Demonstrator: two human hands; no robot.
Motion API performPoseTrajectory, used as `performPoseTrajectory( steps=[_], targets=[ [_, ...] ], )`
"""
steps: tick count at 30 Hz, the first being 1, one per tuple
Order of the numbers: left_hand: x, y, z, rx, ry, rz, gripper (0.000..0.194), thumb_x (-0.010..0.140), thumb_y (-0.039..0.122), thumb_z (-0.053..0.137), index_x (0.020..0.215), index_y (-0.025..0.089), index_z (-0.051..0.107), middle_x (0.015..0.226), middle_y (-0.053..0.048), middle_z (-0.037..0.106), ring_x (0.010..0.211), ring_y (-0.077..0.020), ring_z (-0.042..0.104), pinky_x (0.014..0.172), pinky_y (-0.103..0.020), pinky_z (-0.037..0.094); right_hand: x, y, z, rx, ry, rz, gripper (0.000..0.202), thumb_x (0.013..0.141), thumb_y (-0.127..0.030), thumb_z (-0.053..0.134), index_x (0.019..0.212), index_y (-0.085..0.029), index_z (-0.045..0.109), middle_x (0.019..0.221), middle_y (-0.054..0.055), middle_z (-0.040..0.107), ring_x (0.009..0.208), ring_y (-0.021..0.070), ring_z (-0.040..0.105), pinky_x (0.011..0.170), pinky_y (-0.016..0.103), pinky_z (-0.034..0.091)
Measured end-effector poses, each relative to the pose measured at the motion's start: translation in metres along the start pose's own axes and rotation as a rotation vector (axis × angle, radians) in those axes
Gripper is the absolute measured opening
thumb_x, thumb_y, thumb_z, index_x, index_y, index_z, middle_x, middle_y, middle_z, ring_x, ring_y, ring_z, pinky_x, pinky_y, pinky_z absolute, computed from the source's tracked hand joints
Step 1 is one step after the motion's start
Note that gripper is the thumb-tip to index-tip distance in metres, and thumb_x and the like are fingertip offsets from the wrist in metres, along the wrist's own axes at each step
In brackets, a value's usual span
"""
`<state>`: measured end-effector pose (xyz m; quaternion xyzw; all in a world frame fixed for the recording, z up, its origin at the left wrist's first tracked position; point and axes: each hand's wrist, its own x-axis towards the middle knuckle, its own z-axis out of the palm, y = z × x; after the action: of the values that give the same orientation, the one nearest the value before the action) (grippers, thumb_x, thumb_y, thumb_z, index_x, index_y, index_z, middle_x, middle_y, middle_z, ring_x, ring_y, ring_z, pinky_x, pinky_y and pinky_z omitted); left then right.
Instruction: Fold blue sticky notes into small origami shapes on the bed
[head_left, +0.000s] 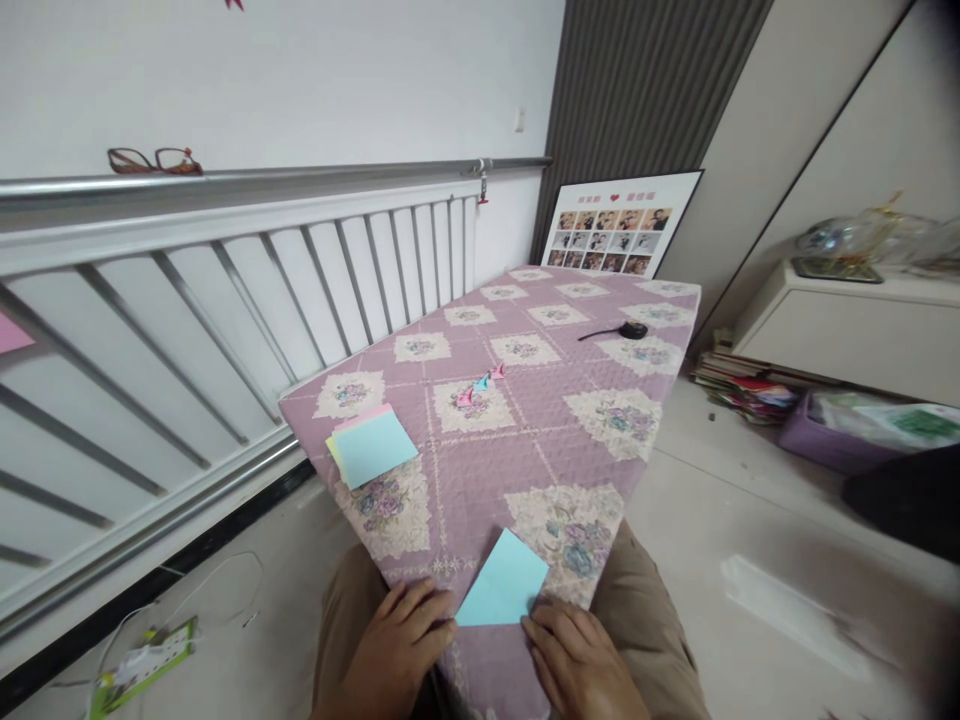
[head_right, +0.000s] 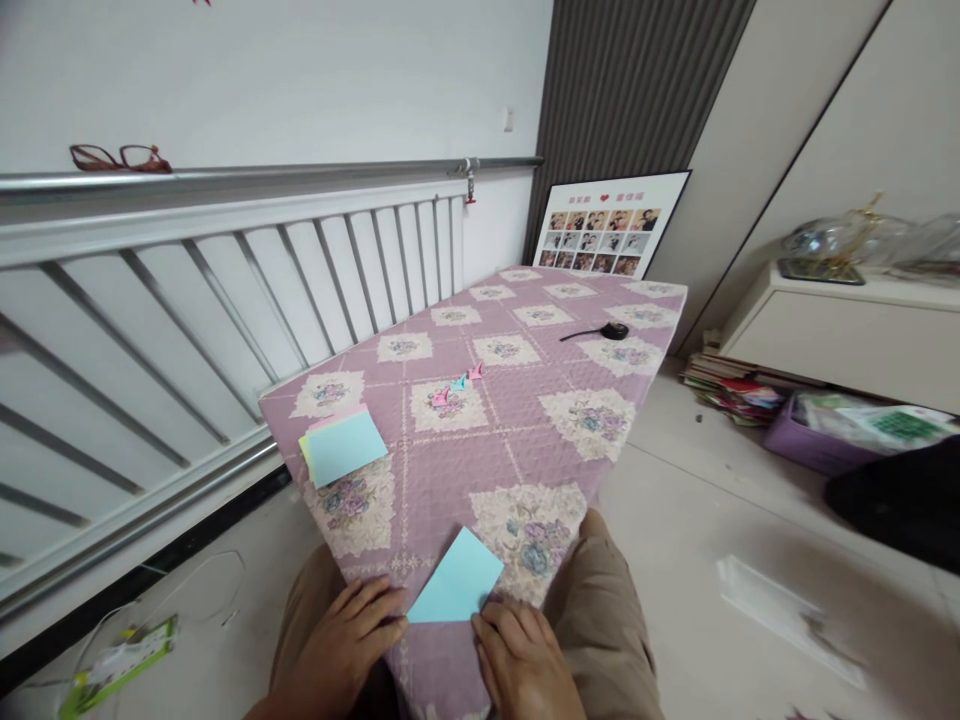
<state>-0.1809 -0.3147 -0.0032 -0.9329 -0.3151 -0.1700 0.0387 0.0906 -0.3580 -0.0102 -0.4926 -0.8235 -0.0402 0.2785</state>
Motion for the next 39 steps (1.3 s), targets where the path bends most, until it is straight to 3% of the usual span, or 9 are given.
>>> performPoseTrajectory(
  steps=[5,10,14,16,22,30,35,39],
  targets=[
    [-0.001,0.002,0.002,-0.002,-0.018,-0.020,0.026,0.091,0.019,0.047,0.112,0.029,0.058,0.123,0.005,0.059,0.117,-0.0188,0.044,0.100,-0.035,0.033,-0.004,0.005,-0.006,0.020,-0.021,0.028,0.021,0.093,-0.020,0.043,0.103,-0.021,0.062,0.093,0.006,0.066,0.088,0.0190,0.062,0.078,0.031,0.050],
    [0.000,0.002,0.000,-0.019,-0.041,-0.034,0.025,0.091,0.021,0.050,0.113,0.030,0.058,0.125,0.006,0.058,0.117,-0.0189,0.044,0.100,-0.035,0.032,0.003,-0.002,-0.016,0.054,0.061,0.088,0.015,0.092,-0.023,0.047,0.098,-0.022,0.060,0.084,0.004,0.064,0.076,0.0178,0.061,0.069,0.031,0.049],
    [0.001,0.003,-0.001,-0.021,-0.042,-0.039,0.025,0.091,0.021,0.051,0.113,0.029,0.059,0.123,0.005,0.059,0.117,-0.0189,0.045,0.101,-0.035,0.033,0.025,-0.023,-0.006,0.132,-0.037,0.039,0.014,0.085,-0.017,0.056,0.096,-0.024,0.062,0.085,0.002,0.065,0.078,0.0188,0.060,0.071,0.031,0.047],
    [0.001,0.003,-0.002,-0.017,-0.044,-0.031,0.025,0.091,0.022,0.051,0.114,0.029,0.058,0.123,0.005,0.059,0.117,-0.0192,0.045,0.101,-0.035,0.034,0.036,-0.029,0.002,0.164,-0.126,0.085,0.019,0.079,-0.015,0.063,0.096,-0.024,0.063,0.087,0.002,0.065,0.081,0.0197,0.059,0.074,0.032,0.047],
    [-0.004,0.005,0.001,-0.035,-0.036,-0.060,0.031,0.088,0.014,0.049,0.114,0.028,0.059,0.124,0.003,0.059,0.119,-0.0194,0.043,0.102,-0.036,0.036,0.050,-0.019,0.010,0.151,-0.308,0.191,0.020,0.074,-0.016,0.070,0.092,-0.024,0.066,0.090,0.002,0.064,0.086,0.0201,0.057,0.075,0.031,0.044],
    [-0.003,0.012,0.001,-0.147,0.017,-0.175,0.042,0.080,0.002,0.043,0.106,0.028,0.062,0.118,0.003,0.062,0.116,-0.0179,0.048,0.100,-0.036,0.040,0.042,-0.012,0.014,-0.021,-0.160,-0.068,0.007,0.084,-0.022,0.062,0.091,-0.023,0.062,0.082,0.000,0.062,0.078,0.0183,0.056,0.071,0.030,0.043],
    [0.014,0.025,-0.002,-0.232,0.054,-0.374,0.031,0.082,0.011,0.052,0.109,0.024,0.061,0.110,-0.002,0.062,0.104,-0.0198,0.053,0.094,-0.038,0.043,0.039,-0.013,0.016,-0.030,-0.106,-0.066,0.007,0.086,-0.020,0.058,0.092,-0.022,0.061,0.083,0.001,0.062,0.079,0.0185,0.057,0.072,0.030,0.044],
    [0.030,0.033,0.009,-0.188,0.060,-0.407,0.024,0.083,0.009,0.052,0.099,0.022,0.064,0.103,-0.003,0.062,0.094,-0.0194,0.054,0.085,-0.035,0.045,0.040,-0.013,0.016,-0.024,-0.120,-0.049,0.006,0.086,-0.018,0.057,0.089,-0.022,0.061,0.082,0.001,0.061,0.077,0.0182,0.057,0.071,0.029,0.046]
  ],
)
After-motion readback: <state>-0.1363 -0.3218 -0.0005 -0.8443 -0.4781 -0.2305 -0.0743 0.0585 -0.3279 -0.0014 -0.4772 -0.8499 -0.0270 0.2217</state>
